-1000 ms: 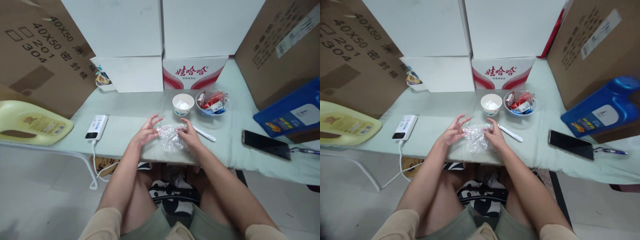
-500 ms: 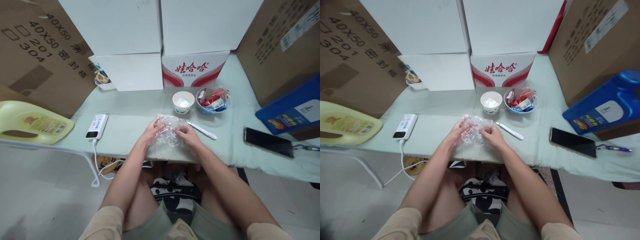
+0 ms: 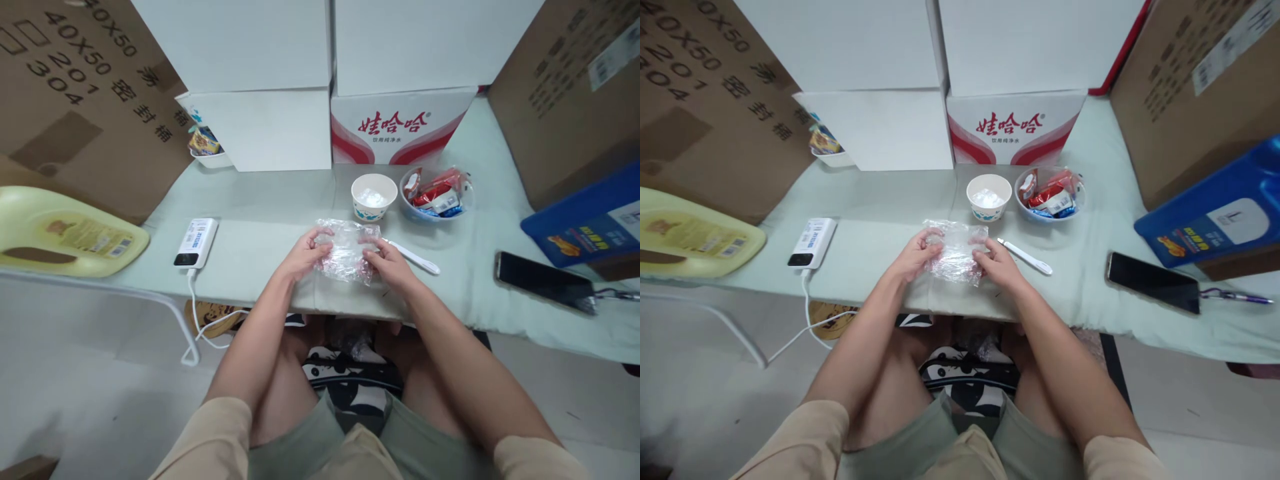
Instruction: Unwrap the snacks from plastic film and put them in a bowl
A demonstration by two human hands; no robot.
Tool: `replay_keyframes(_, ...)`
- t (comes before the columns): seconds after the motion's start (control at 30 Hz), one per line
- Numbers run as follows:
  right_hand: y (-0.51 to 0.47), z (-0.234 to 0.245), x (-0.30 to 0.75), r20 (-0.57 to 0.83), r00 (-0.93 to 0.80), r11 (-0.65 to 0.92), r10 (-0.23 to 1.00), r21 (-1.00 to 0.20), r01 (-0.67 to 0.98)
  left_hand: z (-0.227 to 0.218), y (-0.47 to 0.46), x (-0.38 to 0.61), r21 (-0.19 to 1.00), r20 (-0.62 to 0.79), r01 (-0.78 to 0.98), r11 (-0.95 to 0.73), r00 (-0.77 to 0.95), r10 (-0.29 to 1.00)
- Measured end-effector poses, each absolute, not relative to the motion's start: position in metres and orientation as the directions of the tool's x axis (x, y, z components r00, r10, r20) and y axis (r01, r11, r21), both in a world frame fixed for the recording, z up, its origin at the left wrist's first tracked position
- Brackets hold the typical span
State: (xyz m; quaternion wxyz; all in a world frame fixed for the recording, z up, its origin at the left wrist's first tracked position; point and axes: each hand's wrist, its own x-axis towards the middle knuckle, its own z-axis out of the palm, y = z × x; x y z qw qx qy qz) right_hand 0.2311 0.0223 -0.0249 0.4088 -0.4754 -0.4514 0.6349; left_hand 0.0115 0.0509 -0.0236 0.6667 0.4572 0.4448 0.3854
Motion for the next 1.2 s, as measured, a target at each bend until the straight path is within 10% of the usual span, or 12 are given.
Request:
replay_keyframes(0.3,0.024,-0.027,0.241,-0.285,-0.337,-0.38,0.897,-0.887,-0.261,-0.017,0.055,0.004,0.89,-0.284,-0.228,0.394,0.398,0.872)
replay_keyframes(0.63,0.03,-0.039,0.234,-0.272,-0.024,-0.273,0.962,-0.957,-0.101,-0.027,0.057,0.01,0.978,-0.144,-0.102,0.182,0.302,0.943)
replay_keyframes(0.83,0.03,-0.031,0.236,0.006,0.179,-0.005,0.984,-0.998,0.062,-0.033,0.054,0.015,0.999,0.026,0.025,-0.025,-0.053,0.998)
replay_keyframes(1.0,0.012,-0.027,0.227,0.266,0.044,0.252,0.963,-0.946,0.205,-0.038,0.038,0.045,0.997,0.066,-0.042,-0.058,0.229,0.971)
replay_keyframes(1.2,0.013,-0.038,0.218,0.046,-0.072,0.04,0.996,-0.996,-0.081,-0.034,0.039,0.062,0.995,0.074,-0.078,-0.055,0.255,0.964)
